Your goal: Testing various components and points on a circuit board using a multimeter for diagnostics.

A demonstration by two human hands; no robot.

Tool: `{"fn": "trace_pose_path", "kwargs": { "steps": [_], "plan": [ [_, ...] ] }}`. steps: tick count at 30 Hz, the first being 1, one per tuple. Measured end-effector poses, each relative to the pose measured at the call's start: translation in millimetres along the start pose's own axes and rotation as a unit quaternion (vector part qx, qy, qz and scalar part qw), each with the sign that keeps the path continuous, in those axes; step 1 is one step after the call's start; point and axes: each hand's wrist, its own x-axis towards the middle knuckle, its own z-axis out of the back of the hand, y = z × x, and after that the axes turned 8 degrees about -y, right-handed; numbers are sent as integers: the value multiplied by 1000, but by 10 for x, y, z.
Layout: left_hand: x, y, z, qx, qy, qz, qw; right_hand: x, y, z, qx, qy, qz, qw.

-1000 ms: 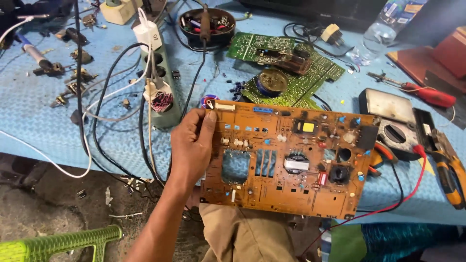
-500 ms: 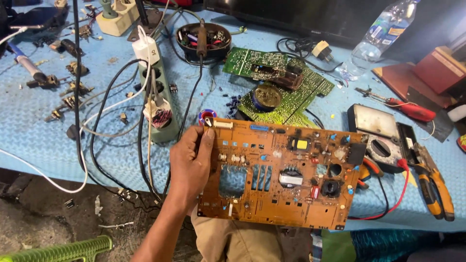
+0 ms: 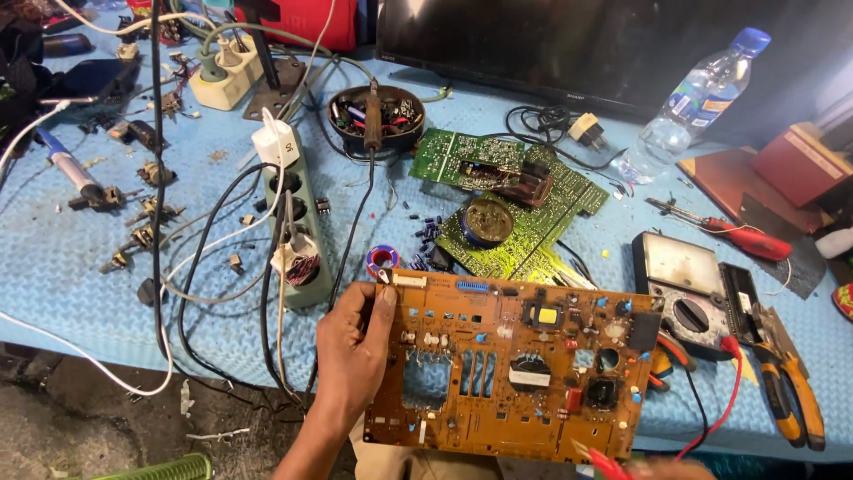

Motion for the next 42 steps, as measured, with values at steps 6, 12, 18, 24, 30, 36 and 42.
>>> {"fn": "trace_pose_path", "kwargs": {
  "steps": [6,12,18,24,30,36,42],
  "plan": [
    [1,-34,-18,-13,-7,9,1000,642,1273,-1229,-79,-97,111,986],
    [34,-68,-31,-34,-5,43,998,836,1381,-1554,-23,-71,186,980],
    [148,-117,-120,-44,22,66,997,849,1271,-1653,-17,-111,154,982],
    [108,-1,-91,-7,25,46,999,830,1171,-1678,-28,-100,181,978],
    [104,-22,-70,-6,22,18,1000,882,1258,-1653,-24,-88,207,974],
    [98,75,-79,-15,29,5,999,844,1268,-1667,-1,-108,167,980],
    [78,-14,-80,14,7,-19,1000,862,1244,-1681,-24,-110,201,973]
  ]
}}
